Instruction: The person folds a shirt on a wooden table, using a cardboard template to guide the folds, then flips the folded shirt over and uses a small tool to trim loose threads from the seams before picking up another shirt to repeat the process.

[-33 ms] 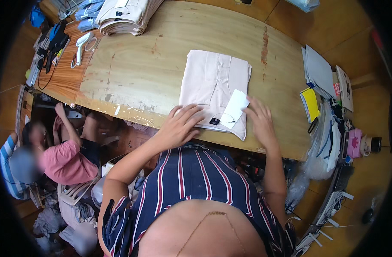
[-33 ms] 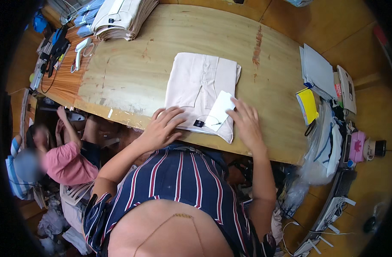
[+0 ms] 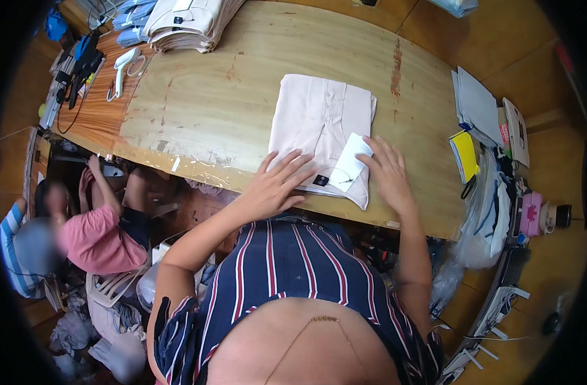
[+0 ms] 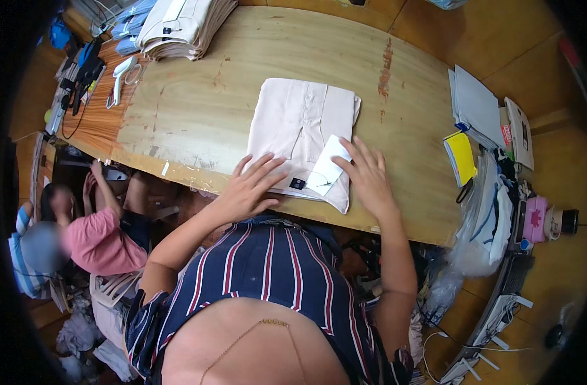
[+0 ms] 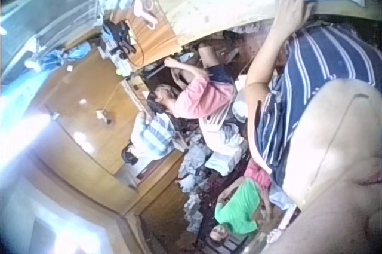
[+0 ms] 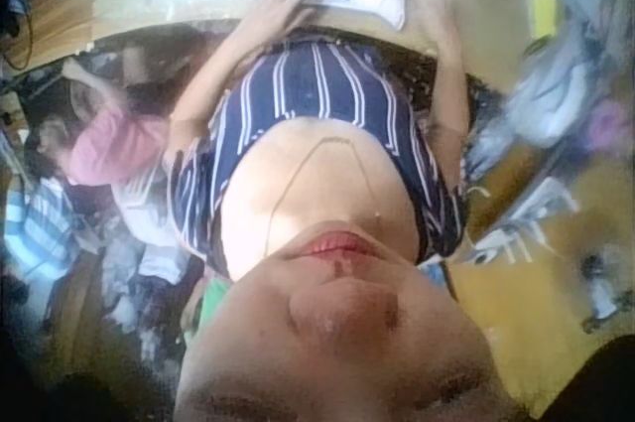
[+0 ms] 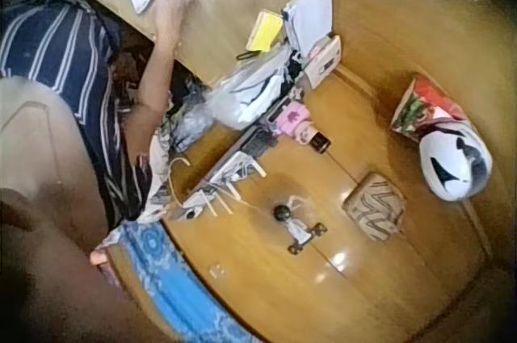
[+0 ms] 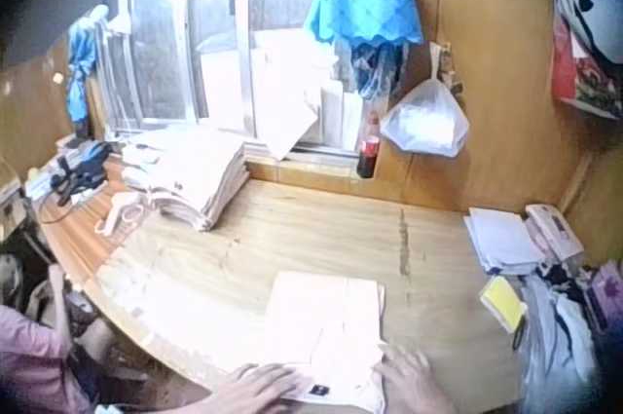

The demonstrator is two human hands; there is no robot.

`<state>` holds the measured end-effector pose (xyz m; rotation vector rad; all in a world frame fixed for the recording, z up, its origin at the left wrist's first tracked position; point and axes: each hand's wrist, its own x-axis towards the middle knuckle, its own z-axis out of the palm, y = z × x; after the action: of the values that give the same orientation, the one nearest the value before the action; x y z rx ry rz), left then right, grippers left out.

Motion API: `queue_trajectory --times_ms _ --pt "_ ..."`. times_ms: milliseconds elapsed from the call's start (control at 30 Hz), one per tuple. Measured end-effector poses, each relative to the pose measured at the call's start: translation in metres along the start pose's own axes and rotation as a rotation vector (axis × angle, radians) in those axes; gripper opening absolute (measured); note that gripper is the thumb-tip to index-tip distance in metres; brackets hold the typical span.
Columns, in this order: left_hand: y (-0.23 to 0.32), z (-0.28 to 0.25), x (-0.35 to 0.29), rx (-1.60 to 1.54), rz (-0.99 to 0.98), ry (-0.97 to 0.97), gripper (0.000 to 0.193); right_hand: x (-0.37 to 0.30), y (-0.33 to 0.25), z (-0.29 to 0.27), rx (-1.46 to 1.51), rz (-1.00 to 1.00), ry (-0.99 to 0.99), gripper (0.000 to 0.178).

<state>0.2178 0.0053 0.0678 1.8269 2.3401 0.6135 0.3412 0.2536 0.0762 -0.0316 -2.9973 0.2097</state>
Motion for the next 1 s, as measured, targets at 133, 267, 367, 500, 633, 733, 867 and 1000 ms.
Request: queue_trajectory --times_ms 133,267,367,500,633,733,867,1000 --pt "-0.007 0.040 0.001 0.115 0.083 -0.134 0.060 0.020 0.014 0.015 -0.189 -0.290 -0.074 0.031" --pt "-0.001 0.042 -0.007 0.114 0.076 -0.114 0.058 0.015 0.027 0.018 -0.211 -0.399 -0.067 0.028" --pt "0.002 0.042 -0.013 0.055 0.080 -0.085 0.057 0.019 0.032 0.009 -0.217 -0.481 -0.055 0.023" --pt "0.007 0.043 -0.024 -0.055 0.038 -0.063 0.054 0.054 0.024 -0.031 -0.328 -0.485 -0.285 0.017" --pt "0.014 0.044 -0.032 -0.167 -0.137 0.272 0.041 0.119 0.009 -0.029 -0.244 -0.388 -0.185 0.015" --pt "0.012 0.046 -0.027 -0.144 -0.456 0.548 0.036 0.126 0.019 -0.015 -0.118 -0.177 0.128 0.022" --pt "0.010 0.037 -0.016 -0.373 -0.922 0.446 0.046 0.067 0.036 0.009 0.321 0.412 0.041 0.041" --pt "0.002 0.036 0.001 -0.401 -1.094 0.274 0.063 -0.019 0.033 0.075 0.981 0.679 0.216 0.055"
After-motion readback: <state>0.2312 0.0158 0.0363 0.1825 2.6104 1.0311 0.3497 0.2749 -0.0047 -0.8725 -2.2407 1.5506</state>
